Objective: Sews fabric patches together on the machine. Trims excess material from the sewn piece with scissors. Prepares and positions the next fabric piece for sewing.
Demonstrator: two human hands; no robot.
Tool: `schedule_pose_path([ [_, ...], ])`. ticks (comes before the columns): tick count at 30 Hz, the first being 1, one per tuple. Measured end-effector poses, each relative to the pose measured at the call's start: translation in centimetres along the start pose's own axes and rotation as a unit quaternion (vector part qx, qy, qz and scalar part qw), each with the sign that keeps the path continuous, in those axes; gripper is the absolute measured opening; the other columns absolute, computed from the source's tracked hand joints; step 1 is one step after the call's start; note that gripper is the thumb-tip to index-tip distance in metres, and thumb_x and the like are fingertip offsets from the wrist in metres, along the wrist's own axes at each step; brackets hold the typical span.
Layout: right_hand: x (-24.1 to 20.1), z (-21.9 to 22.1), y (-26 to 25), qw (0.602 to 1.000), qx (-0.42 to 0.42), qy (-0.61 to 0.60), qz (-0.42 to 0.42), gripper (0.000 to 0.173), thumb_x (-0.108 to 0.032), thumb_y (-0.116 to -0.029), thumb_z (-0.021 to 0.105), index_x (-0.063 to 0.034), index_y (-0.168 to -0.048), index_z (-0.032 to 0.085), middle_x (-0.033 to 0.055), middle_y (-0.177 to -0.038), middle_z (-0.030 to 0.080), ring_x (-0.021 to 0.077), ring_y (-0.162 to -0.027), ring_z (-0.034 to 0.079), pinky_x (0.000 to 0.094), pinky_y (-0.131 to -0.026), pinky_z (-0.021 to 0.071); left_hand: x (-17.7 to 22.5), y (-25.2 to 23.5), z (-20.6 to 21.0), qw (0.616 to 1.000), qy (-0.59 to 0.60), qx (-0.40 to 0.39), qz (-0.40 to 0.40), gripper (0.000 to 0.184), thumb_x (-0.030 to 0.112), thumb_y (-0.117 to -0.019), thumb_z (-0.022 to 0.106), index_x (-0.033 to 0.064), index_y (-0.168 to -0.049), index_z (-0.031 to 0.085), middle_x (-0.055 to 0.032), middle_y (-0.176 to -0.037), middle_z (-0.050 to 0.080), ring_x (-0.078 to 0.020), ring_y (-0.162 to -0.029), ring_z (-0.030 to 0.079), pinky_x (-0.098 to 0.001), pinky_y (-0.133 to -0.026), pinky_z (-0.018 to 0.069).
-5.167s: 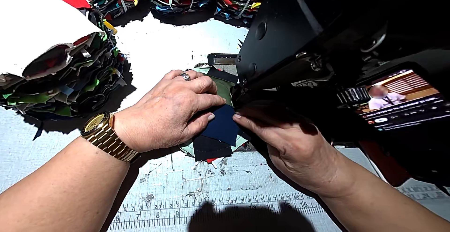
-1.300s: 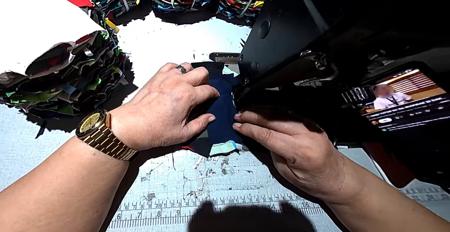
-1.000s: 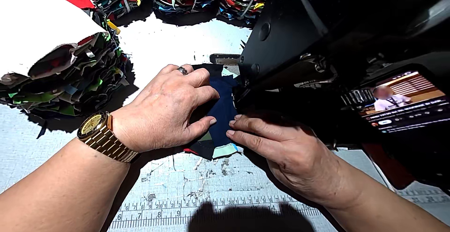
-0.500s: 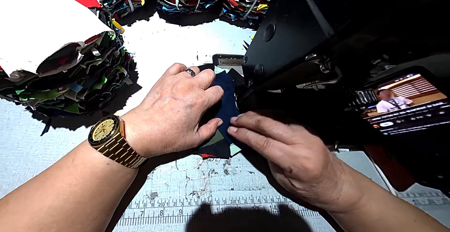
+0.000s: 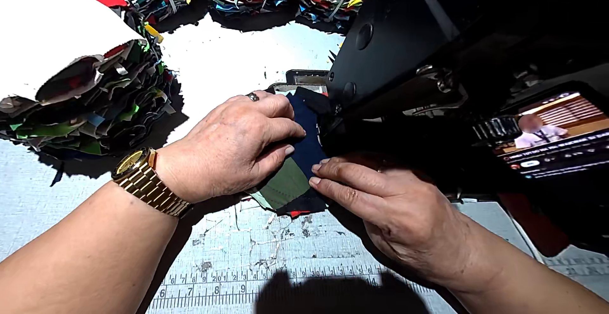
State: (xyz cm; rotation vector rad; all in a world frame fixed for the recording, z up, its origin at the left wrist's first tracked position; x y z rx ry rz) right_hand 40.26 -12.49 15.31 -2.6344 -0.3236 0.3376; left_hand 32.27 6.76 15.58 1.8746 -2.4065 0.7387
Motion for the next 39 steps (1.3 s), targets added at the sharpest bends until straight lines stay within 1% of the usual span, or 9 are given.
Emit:
schedule_pose_path([
  [3, 0.2, -0.2, 0.1, 1.000, 0.004, 0.014, 0.010, 0.033, 0.004, -0.0945, 0.050, -0.0029, -0.112, 0.077, 0.0162, -0.119, 0.072, 0.0262, -0.116, 0.068, 0.0389, -0.103, 0.0525, 0.1, 0.0, -0.1, 1.000, -0.021, -0.006, -0.010, 0.034, 0.032, -0.1010, 0.051, 0.0199, -0.122, 0.075, 0.0003, -0.114, 0.068, -0.0181, -0.110, 0.061, -0.0439, -0.093, 0.0458],
  [11, 1.2, -0.6, 0.2, 0.998, 0.019, 0.030, 0.046, 0.030, 0.003, -0.0959, 0.051, -0.0022, -0.111, 0.077, 0.0158, -0.117, 0.073, 0.0275, -0.118, 0.067, 0.0407, -0.105, 0.0515, 0.1, 0.2, -0.7, 0.998, -0.062, -0.016, -0.021, 0.035, 0.037, -0.1003, 0.052, 0.0207, -0.119, 0.076, 0.0007, -0.104, 0.067, -0.0173, -0.100, 0.062, -0.0453, -0.093, 0.0432],
  [17, 0.6, -0.5, 0.3, 0.999, 0.031, 0.024, 0.033, 0.033, 0.004, -0.0960, 0.050, -0.0007, -0.119, 0.074, 0.0179, -0.121, 0.071, 0.0280, -0.119, 0.065, 0.0384, -0.105, 0.0520, 0.1, 0.3, -0.7, 0.997, -0.067, -0.018, -0.018, 0.035, 0.037, -0.1006, 0.052, 0.0210, -0.121, 0.076, 0.0009, -0.105, 0.068, -0.0164, -0.101, 0.062, -0.0479, -0.097, 0.0415],
  [23, 0.3, 0.2, 0.4, 0.999, 0.008, 0.036, 0.015, 0.033, 0.003, -0.0965, 0.051, -0.0013, -0.119, 0.074, 0.0173, -0.120, 0.071, 0.0263, -0.113, 0.068, 0.0360, -0.097, 0.0549, 0.0, 0.3, -0.8, 0.998, -0.064, -0.017, -0.017, 0.035, 0.036, -0.1010, 0.052, 0.0205, -0.121, 0.076, 0.0003, -0.104, 0.068, -0.0169, -0.100, 0.062, -0.0484, -0.098, 0.0411],
  [29, 1.1, -0.3, 0.6, 0.998, 0.011, 0.051, 0.033, 0.033, 0.002, -0.0972, 0.051, -0.0013, -0.120, 0.075, 0.0160, -0.122, 0.072, 0.0268, -0.118, 0.067, 0.0374, -0.105, 0.0510, 0.0, 0.5, -1.1, 0.997, -0.072, -0.015, -0.017, 0.033, 0.031, -0.1021, 0.050, 0.0197, -0.118, 0.077, -0.0004, -0.098, 0.067, -0.0172, -0.095, 0.063, -0.0493, -0.095, 0.0415],
  [33, 1.4, -0.6, 0.4, 0.997, 0.025, 0.058, 0.035, 0.029, 0.002, -0.0987, 0.052, -0.0014, -0.115, 0.076, 0.0150, -0.119, 0.073, 0.0275, -0.119, 0.066, 0.0395, -0.106, 0.0503, 0.2, 0.6, -1.3, 0.996, -0.089, -0.015, -0.008, 0.034, 0.035, -0.1007, 0.053, 0.0189, -0.117, 0.078, -0.0002, -0.093, 0.067, -0.0172, -0.091, 0.063, -0.0481, -0.094, 0.0418],
  [36, 1.0, -0.7, 0.2, 0.998, 0.047, 0.041, 0.027, 0.029, 0.004, -0.0972, 0.051, 0.0009, -0.113, 0.076, 0.0170, -0.116, 0.073, 0.0283, -0.117, 0.066, 0.0396, -0.106, 0.0505, 0.3, 0.6, -1.4, 0.995, -0.099, -0.006, 0.005, 0.033, 0.036, -0.0998, 0.055, 0.0178, -0.116, 0.077, -0.0018, -0.096, 0.068, -0.0204, -0.095, 0.062, -0.0483, -0.094, 0.0417],
  [38, 0.5, -0.3, 0.1, 0.999, 0.032, 0.024, 0.017, 0.034, 0.004, -0.0968, 0.049, 0.0004, -0.121, 0.073, 0.0181, -0.123, 0.071, 0.0280, -0.121, 0.065, 0.0398, -0.108, 0.0498, 0.3, 0.6, -1.4, 0.996, -0.086, 0.009, 0.017, 0.033, 0.033, -0.0983, 0.057, 0.0176, -0.120, 0.076, -0.0032, -0.108, 0.069, -0.0237, -0.107, 0.061, -0.0498, -0.097, 0.0412],
  [39, 0.4, 0.0, 0.1, 1.000, 0.020, 0.012, 0.012, 0.035, 0.003, -0.0967, 0.049, 0.0001, -0.122, 0.072, 0.0184, -0.124, 0.069, 0.0283, -0.121, 0.064, 0.0405, -0.107, 0.0502, 0.3, 0.6, -1.4, 0.997, -0.076, 0.011, 0.021, 0.034, 0.032, -0.0981, 0.057, 0.0184, -0.124, 0.074, -0.0030, -0.116, 0.069, -0.0241, -0.116, 0.060, -0.0514, -0.102, 0.0405],
])
Point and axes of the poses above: each hand's wrist, its own y-axis away from the middle knuckle, its own z-axis out of the palm, x = y × z, the point moved 5 cm from there along -y, towards the middle knuckle
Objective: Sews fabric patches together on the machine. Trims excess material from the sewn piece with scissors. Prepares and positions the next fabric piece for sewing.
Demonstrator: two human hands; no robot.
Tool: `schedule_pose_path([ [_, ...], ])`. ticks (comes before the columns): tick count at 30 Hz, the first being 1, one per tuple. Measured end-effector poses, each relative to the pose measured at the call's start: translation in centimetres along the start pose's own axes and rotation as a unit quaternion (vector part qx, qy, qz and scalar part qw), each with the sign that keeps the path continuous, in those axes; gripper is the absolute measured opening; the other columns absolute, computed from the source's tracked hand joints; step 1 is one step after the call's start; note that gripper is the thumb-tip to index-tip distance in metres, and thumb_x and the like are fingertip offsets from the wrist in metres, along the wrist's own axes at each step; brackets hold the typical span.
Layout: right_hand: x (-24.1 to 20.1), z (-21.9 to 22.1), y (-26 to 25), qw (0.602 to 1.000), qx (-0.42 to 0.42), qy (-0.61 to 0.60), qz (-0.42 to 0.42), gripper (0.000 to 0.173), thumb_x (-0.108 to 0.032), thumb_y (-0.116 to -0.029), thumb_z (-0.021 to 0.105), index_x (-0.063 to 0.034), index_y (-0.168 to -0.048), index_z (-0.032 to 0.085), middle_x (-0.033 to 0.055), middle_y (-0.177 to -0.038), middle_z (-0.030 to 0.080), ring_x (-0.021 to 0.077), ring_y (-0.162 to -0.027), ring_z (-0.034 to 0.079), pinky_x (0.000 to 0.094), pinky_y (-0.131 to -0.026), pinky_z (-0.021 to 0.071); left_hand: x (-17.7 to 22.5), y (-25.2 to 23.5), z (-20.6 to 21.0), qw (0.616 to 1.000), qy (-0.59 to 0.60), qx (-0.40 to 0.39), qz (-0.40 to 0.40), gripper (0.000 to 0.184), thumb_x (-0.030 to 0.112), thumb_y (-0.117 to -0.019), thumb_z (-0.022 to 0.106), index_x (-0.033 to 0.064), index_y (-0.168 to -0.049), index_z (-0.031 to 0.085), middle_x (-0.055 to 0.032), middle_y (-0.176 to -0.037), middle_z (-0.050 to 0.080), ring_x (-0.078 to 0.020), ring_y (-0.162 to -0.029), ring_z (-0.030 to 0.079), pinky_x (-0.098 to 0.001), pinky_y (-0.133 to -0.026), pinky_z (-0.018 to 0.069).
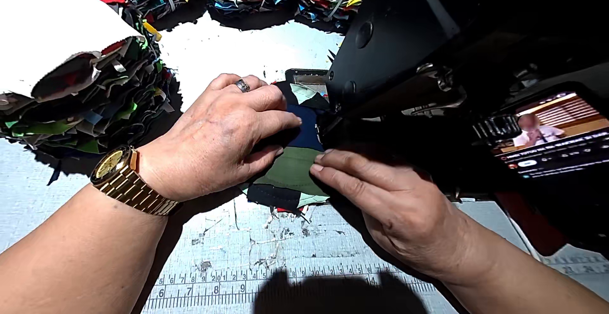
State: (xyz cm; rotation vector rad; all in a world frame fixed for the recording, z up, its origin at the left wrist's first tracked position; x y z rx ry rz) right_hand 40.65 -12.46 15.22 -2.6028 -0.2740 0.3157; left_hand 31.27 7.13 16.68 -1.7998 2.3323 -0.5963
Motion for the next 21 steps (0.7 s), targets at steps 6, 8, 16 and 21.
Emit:
schedule_pose_path([
  [6, 0.04, 0.18, 0.09, 1.000, -0.022, 0.006, 0.000, 0.035, 0.004, -0.0954, 0.050, -0.0023, -0.120, 0.074, 0.0164, -0.121, 0.071, 0.0269, -0.118, 0.066, 0.0399, -0.105, 0.0514, -0.42, 0.14, 0.72, 0.997, 0.071, -0.034, 0.010, 0.032, 0.029, -0.0992, 0.053, 0.0201, -0.120, 0.076, 0.0008, -0.118, 0.068, -0.0153, -0.113, 0.061, -0.0439, -0.100, 0.0463],
  [8, 0.27, -0.04, 0.21, 1.000, -0.012, 0.010, 0.006, 0.033, 0.004, -0.0957, 0.050, -0.0023, -0.117, 0.076, 0.0159, -0.119, 0.073, 0.0265, -0.117, 0.067, 0.0397, -0.106, 0.0507, -0.27, 0.08, 0.59, 0.997, 0.069, -0.037, 0.010, 0.032, 0.030, -0.0993, 0.052, 0.0222, -0.119, 0.077, 0.0013, -0.113, 0.068, -0.0148, -0.106, 0.061, -0.0402, -0.091, 0.0476],
  [16, 0.64, -0.36, 0.20, 0.999, 0.011, 0.027, 0.018, 0.032, 0.003, -0.0954, 0.050, -0.0020, -0.113, 0.076, 0.0156, -0.116, 0.073, 0.0264, -0.117, 0.067, 0.0405, -0.107, 0.0501, 0.08, 0.07, 0.35, 0.998, 0.048, -0.047, 0.002, 0.033, 0.031, -0.1002, 0.051, 0.0267, -0.119, 0.077, 0.0039, -0.106, 0.067, -0.0129, -0.099, 0.059, -0.0378, -0.087, 0.0447],
  [21, -0.26, 0.49, 0.06, 1.000, -0.007, 0.009, -0.007, 0.032, 0.001, -0.0982, 0.052, -0.0029, -0.123, 0.072, 0.0155, -0.127, 0.068, 0.0257, -0.122, 0.063, 0.0400, -0.106, 0.0515, 0.14, 0.03, 0.29, 0.998, 0.048, -0.043, 0.000, 0.032, 0.031, -0.1003, 0.051, 0.0267, -0.119, 0.078, 0.0048, -0.105, 0.066, -0.0123, -0.098, 0.058, -0.0370, -0.086, 0.0435],
])
Point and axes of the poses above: each hand's wrist, its own y-axis away from the middle knuckle, its own z-axis out of the palm, x = y × z, the point moved 5 cm from there along -y, towards the middle knuckle
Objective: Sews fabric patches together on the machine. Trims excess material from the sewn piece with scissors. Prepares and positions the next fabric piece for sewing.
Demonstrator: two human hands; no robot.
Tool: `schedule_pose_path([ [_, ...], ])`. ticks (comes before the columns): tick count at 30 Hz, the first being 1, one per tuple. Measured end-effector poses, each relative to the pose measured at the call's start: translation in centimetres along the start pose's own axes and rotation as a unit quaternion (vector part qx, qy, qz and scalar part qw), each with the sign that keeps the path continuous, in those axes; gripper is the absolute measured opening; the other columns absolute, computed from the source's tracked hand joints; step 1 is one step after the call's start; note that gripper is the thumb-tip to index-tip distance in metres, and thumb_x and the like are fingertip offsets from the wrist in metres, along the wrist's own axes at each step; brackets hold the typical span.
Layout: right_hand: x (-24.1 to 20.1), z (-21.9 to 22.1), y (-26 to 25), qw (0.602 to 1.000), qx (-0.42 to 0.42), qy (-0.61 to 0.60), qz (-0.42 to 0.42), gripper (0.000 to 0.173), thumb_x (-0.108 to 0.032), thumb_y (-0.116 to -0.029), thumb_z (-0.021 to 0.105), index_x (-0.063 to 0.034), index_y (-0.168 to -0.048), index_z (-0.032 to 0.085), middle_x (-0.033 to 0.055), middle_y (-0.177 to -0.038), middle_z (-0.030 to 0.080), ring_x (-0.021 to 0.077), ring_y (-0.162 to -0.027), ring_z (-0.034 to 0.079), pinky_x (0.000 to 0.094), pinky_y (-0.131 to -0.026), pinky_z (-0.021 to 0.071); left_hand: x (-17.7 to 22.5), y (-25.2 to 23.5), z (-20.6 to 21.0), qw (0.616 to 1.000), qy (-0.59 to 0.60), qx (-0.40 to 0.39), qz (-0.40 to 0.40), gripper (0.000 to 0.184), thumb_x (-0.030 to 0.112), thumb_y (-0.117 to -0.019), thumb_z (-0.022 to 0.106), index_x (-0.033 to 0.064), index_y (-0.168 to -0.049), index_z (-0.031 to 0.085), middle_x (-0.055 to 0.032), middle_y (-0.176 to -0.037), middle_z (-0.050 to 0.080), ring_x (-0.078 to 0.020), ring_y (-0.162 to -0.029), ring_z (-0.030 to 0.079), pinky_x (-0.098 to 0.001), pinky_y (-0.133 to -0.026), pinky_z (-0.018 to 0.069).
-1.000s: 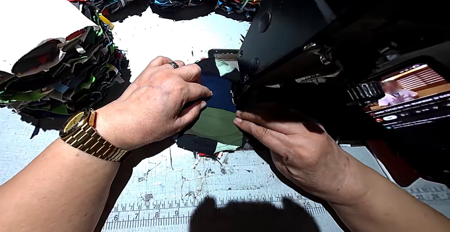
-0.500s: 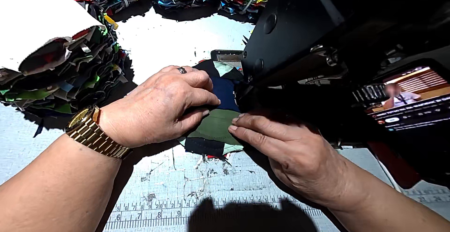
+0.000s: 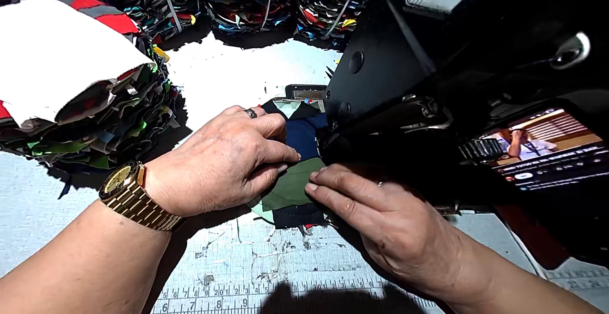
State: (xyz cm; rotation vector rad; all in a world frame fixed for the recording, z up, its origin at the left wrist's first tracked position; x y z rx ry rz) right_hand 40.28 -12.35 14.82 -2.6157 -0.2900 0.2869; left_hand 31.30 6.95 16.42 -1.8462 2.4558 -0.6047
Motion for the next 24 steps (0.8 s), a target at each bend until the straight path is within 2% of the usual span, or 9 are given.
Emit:
schedule_pose_path([
  [4, 0.1, 0.1, 0.2, 1.000, -0.009, 0.009, -0.008, 0.033, 0.003, -0.0964, 0.050, -0.0021, -0.119, 0.074, 0.0155, -0.125, 0.070, 0.0262, -0.122, 0.064, 0.0389, -0.107, 0.0505, 0.0, 0.0, 0.0, 1.000, 0.006, -0.005, -0.001, 0.033, 0.032, -0.1007, 0.051, 0.0266, -0.120, 0.077, 0.0050, -0.102, 0.065, -0.0123, -0.097, 0.057, -0.0367, -0.085, 0.0429],
  [9, 1.0, -0.7, 0.3, 0.999, 0.012, 0.025, 0.020, 0.033, 0.002, -0.0957, 0.051, -0.0045, -0.113, 0.078, 0.0139, -0.119, 0.074, 0.0250, -0.119, 0.067, 0.0394, -0.108, 0.0496, 0.4, -0.1, 0.0, 1.000, -0.002, -0.012, -0.006, 0.033, 0.035, -0.1012, 0.050, 0.0275, -0.118, 0.078, 0.0044, -0.096, 0.064, -0.0118, -0.091, 0.057, -0.0363, -0.081, 0.0422],
  [12, 1.2, -1.0, 0.2, 0.999, 0.024, 0.012, 0.031, 0.030, 0.003, -0.0964, 0.051, -0.0029, -0.110, 0.078, 0.0145, -0.116, 0.074, 0.0253, -0.118, 0.067, 0.0389, -0.107, 0.0504, 0.7, -0.2, 0.0, 1.000, -0.006, -0.017, -0.005, 0.033, 0.034, -0.1006, 0.051, 0.0274, -0.118, 0.078, 0.0042, -0.093, 0.061, -0.0115, -0.088, 0.056, -0.0356, -0.079, 0.0416],
  [16, 0.2, -0.3, -0.3, 1.000, 0.000, -0.007, 0.011, 0.035, 0.003, -0.0975, 0.049, -0.0023, -0.124, 0.072, 0.0153, -0.130, 0.068, 0.0256, -0.125, 0.063, 0.0394, -0.108, 0.0503, 0.4, -0.1, 0.1, 1.000, 0.012, 0.000, -0.010, 0.031, 0.033, -0.1000, 0.052, 0.0280, -0.115, 0.079, 0.0059, -0.091, 0.061, -0.0096, -0.087, 0.055, -0.0349, -0.081, 0.0415],
  [18, -0.1, 0.3, -0.4, 1.000, -0.020, -0.019, -0.002, 0.036, 0.003, -0.0974, 0.051, -0.0024, -0.127, 0.070, 0.0144, -0.132, 0.066, 0.0255, -0.125, 0.061, 0.0390, -0.108, 0.0498, 0.0, -0.1, 0.1, 0.999, 0.033, 0.031, -0.014, 0.031, 0.031, -0.0997, 0.053, 0.0272, -0.117, 0.079, 0.0056, -0.096, 0.063, -0.0112, -0.094, 0.056, -0.0371, -0.086, 0.0412],
  [21, -0.1, 0.5, -0.5, 1.000, -0.023, -0.017, -0.007, 0.035, 0.003, -0.0969, 0.051, -0.0022, -0.124, 0.072, 0.0146, -0.127, 0.069, 0.0264, -0.124, 0.063, 0.0388, -0.108, 0.0499, -0.8, -0.4, 0.1, 0.997, 0.050, 0.064, -0.013, 0.034, 0.026, -0.0997, 0.053, 0.0220, -0.125, 0.075, 0.0009, -0.120, 0.067, -0.0181, -0.119, 0.057, -0.0457, -0.104, 0.0415],
  [23, -0.1, 0.4, -0.6, 1.000, -0.018, -0.012, -0.009, 0.035, 0.003, -0.0962, 0.050, -0.0025, -0.122, 0.074, 0.0142, -0.125, 0.070, 0.0262, -0.121, 0.064, 0.0387, -0.106, 0.0505, -1.2, -0.5, 0.4, 0.996, 0.068, 0.059, 0.003, 0.033, 0.021, -0.0997, 0.052, 0.0176, -0.123, 0.075, -0.0009, -0.130, 0.068, -0.0205, -0.133, 0.055, -0.0470, -0.116, 0.0396],
  [24, -0.1, 0.3, -0.6, 1.000, -0.018, -0.012, -0.009, 0.035, 0.003, -0.0962, 0.051, -0.0027, -0.121, 0.074, 0.0140, -0.124, 0.070, 0.0259, -0.121, 0.064, 0.0389, -0.106, 0.0505, -1.2, -0.5, 0.7, 0.996, 0.079, 0.046, 0.008, 0.033, 0.019, -0.0993, 0.052, 0.0161, -0.122, 0.076, -0.0017, -0.133, 0.068, -0.0213, -0.136, 0.054, -0.0458, -0.117, 0.0394],
])
Point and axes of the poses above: each hand's wrist, its own y-axis away from the middle knuckle, its own z-axis out of the palm, x = y × z, the point moved 5 cm from there along -y, towards the middle knuckle
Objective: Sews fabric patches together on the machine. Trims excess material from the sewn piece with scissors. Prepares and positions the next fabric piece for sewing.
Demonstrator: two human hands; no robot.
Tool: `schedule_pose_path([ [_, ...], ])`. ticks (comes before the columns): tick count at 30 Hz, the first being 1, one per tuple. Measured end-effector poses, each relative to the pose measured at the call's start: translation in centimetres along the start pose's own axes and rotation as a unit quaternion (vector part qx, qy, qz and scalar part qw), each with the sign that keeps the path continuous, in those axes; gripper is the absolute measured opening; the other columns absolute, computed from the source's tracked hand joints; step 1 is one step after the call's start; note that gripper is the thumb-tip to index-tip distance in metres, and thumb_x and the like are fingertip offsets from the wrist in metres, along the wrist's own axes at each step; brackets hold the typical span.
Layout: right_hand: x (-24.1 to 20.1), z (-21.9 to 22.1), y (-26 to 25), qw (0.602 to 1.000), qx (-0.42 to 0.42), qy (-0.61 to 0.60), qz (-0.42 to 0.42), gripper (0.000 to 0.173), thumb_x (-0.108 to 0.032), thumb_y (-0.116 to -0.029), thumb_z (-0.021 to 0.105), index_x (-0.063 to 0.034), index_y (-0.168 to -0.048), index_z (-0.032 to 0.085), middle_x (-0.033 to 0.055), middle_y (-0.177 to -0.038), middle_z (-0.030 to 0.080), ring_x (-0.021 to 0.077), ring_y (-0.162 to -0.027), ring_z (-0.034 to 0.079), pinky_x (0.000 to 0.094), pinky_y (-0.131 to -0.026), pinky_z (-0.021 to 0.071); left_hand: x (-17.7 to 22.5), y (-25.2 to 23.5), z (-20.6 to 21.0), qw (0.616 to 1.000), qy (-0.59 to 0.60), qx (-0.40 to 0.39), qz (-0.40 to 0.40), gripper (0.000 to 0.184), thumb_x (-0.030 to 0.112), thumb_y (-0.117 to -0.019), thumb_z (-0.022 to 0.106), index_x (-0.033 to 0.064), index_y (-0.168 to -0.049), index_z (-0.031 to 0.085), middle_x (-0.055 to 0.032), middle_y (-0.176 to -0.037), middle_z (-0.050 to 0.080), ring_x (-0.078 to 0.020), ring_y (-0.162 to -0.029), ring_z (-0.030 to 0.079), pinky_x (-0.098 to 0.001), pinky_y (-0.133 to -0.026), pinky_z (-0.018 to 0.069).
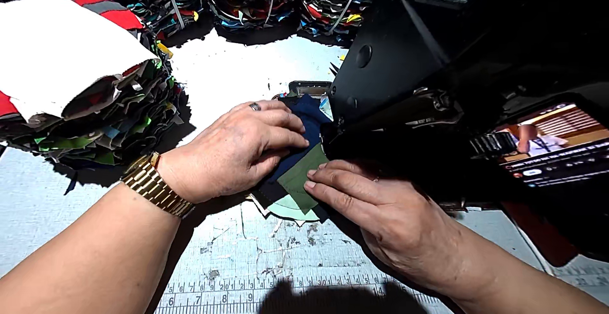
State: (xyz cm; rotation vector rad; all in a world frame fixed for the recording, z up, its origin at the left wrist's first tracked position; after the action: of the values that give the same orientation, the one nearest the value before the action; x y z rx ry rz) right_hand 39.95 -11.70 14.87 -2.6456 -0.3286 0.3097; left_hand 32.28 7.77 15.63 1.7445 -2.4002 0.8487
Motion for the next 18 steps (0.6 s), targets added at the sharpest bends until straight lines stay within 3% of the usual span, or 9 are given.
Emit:
schedule_pose_path([
  [3, 0.0, -0.1, 0.1, 1.000, 0.004, -0.002, 0.007, 0.037, 0.004, -0.0952, 0.049, -0.0044, -0.122, 0.074, 0.0132, -0.124, 0.070, 0.0251, -0.120, 0.064, 0.0400, -0.106, 0.0504, -0.1, 0.0, 0.3, 1.000, 0.009, -0.024, 0.000, 0.032, 0.019, -0.0999, 0.053, 0.0169, -0.122, 0.076, -0.0008, -0.133, 0.067, -0.0170, -0.131, 0.057, -0.0393, -0.111, 0.0452],
  [6, 0.0, -0.1, 0.0, 1.000, 0.011, 0.003, 0.014, 0.038, 0.003, -0.0967, 0.050, -0.0051, -0.126, 0.072, 0.0126, -0.121, 0.070, 0.0243, -0.117, 0.065, 0.0396, -0.104, 0.0515, 0.0, 0.0, 0.2, 0.999, -0.006, -0.033, -0.001, 0.033, 0.022, -0.1003, 0.052, 0.0203, -0.123, 0.076, 0.0012, -0.132, 0.067, -0.0149, -0.128, 0.058, -0.0395, -0.107, 0.0471],
  [18, 0.6, -0.8, 0.5, 0.999, 0.019, 0.002, 0.026, 0.035, 0.003, -0.0946, 0.050, -0.0058, -0.112, 0.078, 0.0127, -0.118, 0.074, 0.0247, -0.119, 0.066, 0.0402, -0.107, 0.0493, 0.9, -0.2, 0.1, 0.998, -0.053, -0.040, -0.008, 0.034, 0.027, -0.1003, 0.050, 0.0241, -0.121, 0.076, 0.0032, -0.116, 0.069, -0.0158, -0.111, 0.060, -0.0394, -0.093, 0.0468],
])
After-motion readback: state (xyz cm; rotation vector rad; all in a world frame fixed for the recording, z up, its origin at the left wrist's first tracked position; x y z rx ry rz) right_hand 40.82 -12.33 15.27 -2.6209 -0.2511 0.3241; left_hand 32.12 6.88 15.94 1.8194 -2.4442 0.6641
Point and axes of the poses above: each hand's wrist, its own y-axis away from the middle knuckle, its own z-axis out of the palm, x = y × z, the point moved 5 cm from there along -y, towards the middle knuckle
